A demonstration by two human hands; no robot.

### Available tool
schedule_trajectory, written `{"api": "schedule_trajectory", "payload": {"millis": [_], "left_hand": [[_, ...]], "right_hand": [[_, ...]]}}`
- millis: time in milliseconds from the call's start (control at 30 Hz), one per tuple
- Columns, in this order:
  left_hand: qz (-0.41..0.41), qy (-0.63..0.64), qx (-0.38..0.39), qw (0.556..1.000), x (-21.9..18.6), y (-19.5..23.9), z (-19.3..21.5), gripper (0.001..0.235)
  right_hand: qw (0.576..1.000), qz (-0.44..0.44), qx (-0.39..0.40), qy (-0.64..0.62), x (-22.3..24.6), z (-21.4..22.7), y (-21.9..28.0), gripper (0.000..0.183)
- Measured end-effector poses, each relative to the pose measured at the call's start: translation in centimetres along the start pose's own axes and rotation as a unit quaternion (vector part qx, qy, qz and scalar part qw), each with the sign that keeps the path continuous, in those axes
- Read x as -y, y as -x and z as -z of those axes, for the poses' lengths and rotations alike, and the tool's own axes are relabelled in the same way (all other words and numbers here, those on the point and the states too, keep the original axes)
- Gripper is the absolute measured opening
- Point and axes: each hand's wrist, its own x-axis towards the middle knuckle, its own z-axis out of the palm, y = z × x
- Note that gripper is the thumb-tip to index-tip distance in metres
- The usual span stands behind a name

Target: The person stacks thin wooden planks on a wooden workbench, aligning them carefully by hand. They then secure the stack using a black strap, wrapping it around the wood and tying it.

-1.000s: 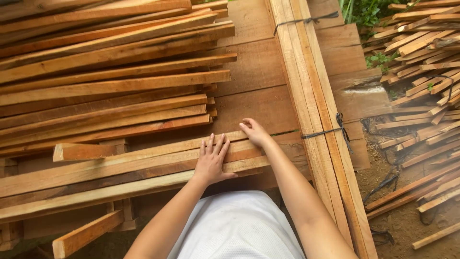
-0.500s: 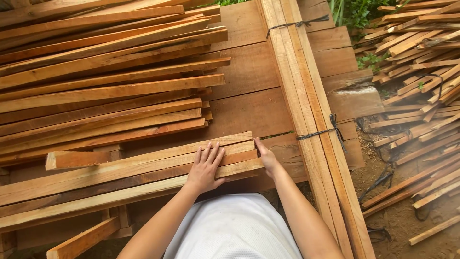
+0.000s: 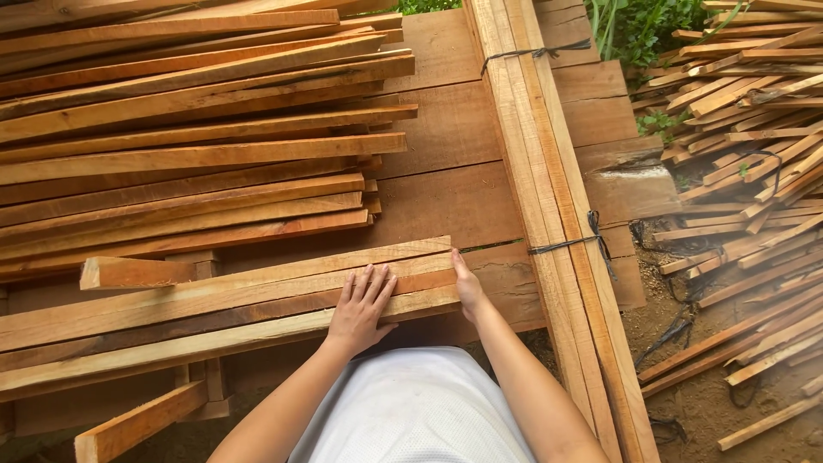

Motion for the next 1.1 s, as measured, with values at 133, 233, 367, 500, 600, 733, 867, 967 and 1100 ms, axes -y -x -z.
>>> {"api": "schedule_trajectory", "payload": {"millis": [133, 233, 367, 500, 600, 733, 867, 967, 1100], "left_hand": [[0.005, 0.006, -0.004, 1.0, 0.2, -0.2, -0.4, 0.11], [0.007, 0.013, -0.002, 1.0, 0.0, 0.0, -0.1, 0.107], [0.005, 0.017, 0.003, 1.0, 0.5, -0.3, 0.0, 0.109], [0.01, 0.022, -0.003, 1.0, 0.4, -0.3, -0.2, 0.103], [0.013, 0.016, -0.006, 1.0, 0.3, -0.2, -0.4, 0.105], [0.04, 0.013, 0.017, 0.999, 0.6, -0.2, 0.1, 0.111], [0.051, -0.009, 0.025, 0.998, 1.4, 0.7, 0.4, 0.115], [0.054, -0.021, 0.026, 0.998, 2.0, 1.1, 0.1, 0.116], [0.06, -0.019, 0.03, 0.998, 1.9, 1.0, 0.4, 0.117]], "right_hand": [[0.998, -0.017, -0.003, -0.063, 0.0, 0.8, 0.0, 0.085], [0.995, -0.061, -0.021, -0.079, -4.7, 2.8, -2.1, 0.083], [0.991, -0.068, -0.041, -0.11, -7.5, 4.0, -4.7, 0.073], [0.989, -0.068, -0.038, -0.126, -7.8, 4.6, -4.9, 0.068], [0.991, -0.051, -0.032, -0.116, -3.4, 3.0, -3.0, 0.061], [0.996, 0.019, -0.046, 0.074, 0.8, 0.3, -1.7, 0.078], [0.986, 0.067, -0.068, 0.133, 2.2, -1.0, -2.8, 0.073], [0.981, 0.07, -0.049, 0.176, 1.2, -0.9, -4.4, 0.068], [0.985, 0.093, -0.047, 0.141, 0.9, -1.0, -4.2, 0.062]]}}
